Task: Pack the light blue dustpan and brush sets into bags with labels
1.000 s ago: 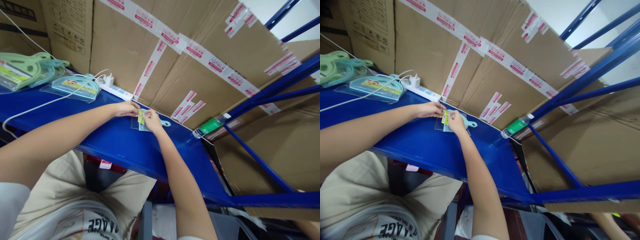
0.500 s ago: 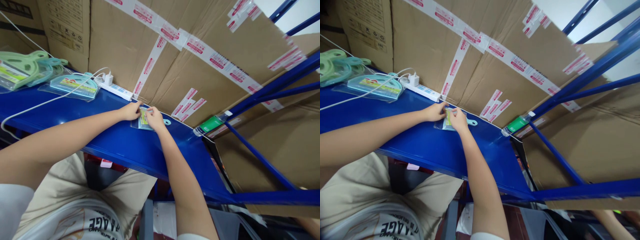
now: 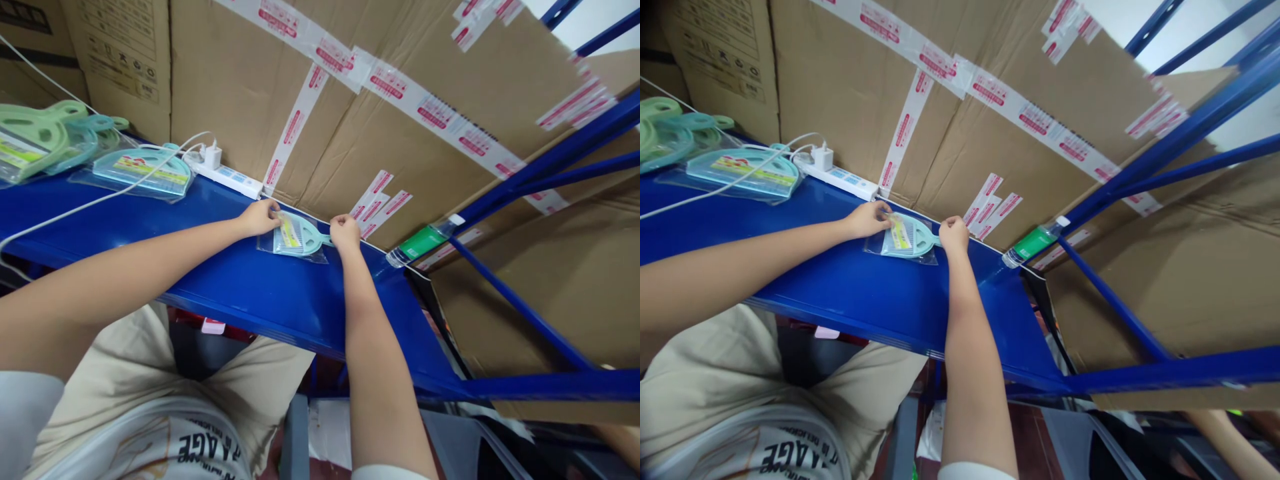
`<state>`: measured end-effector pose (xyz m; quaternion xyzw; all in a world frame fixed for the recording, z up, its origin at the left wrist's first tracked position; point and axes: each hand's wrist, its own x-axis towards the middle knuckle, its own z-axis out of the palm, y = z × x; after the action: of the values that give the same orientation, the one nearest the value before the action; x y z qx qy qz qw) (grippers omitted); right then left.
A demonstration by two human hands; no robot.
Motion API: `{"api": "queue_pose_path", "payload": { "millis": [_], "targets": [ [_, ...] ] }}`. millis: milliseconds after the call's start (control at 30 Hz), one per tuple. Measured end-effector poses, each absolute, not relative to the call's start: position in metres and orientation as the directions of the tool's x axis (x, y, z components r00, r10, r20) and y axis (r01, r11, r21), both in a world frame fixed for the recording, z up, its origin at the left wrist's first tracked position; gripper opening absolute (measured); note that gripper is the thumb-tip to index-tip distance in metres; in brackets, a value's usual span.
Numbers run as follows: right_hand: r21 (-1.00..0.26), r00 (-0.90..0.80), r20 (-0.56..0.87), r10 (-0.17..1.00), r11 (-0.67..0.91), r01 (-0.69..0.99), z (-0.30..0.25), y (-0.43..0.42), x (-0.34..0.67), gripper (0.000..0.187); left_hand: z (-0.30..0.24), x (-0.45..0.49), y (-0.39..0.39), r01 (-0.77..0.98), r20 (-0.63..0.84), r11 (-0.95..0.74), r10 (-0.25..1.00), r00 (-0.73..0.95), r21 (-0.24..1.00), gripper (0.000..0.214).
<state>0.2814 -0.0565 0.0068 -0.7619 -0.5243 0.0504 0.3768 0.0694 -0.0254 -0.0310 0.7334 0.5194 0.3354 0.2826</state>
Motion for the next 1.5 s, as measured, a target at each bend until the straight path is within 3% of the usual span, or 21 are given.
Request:
{"api": "queue_pose_path", "payload": {
  "millis": [133, 367, 700, 1067, 1300, 1500],
  "targets": [
    [-0.622, 0.424, 0.322, 0.846, -0.148, 0.769, 0.005, -0.054, 0.280, 0.009, -0.031, 0.072, -0.019, 0.424, 0.124, -0.185, 0.978, 0.167, 0.887, 0.033],
    [-0.628, 0.486, 0.321, 0.813, -0.202, 0.752, 0.002, -0.050, 0.295, 0.009, -0.024, 0.072, -0.024, 0.373, 0.065, -0.188, 0.946, 0.318, 0.909, 0.047],
    [-0.602, 0.500, 0.237, 0.833, -0.278, 0.749, -0.007, -0.042, 0.313, 0.014, -0.010, 0.088, -0.019, 0.645, 0.050, -0.250, 0.949, 0.312, 0.722, 0.065],
    [-0.654, 0.459, 0.165, 0.873, -0.252, 0.713, -0.014, -0.037, 0.304, 0.010, -0.021, 0.091, -0.017, 0.685, 0.200, -0.422, 0.902, 0.382, 0.594, 0.059],
    [-0.700, 0.465, 0.128, 0.876, -0.253, 0.668, -0.014, -0.040, 0.299, 0.016, -0.015, 0.091, -0.025, 0.710, 0.207, -0.474, 0.877, 0.434, 0.520, 0.062],
    [-0.710, 0.450, 0.125, 0.884, -0.237, 0.663, -0.019, -0.035, 0.303, 0.009, -0.015, 0.091, -0.031, 0.720, 0.212, -0.464, 0.884, 0.417, 0.516, 0.062]
  ]
}}
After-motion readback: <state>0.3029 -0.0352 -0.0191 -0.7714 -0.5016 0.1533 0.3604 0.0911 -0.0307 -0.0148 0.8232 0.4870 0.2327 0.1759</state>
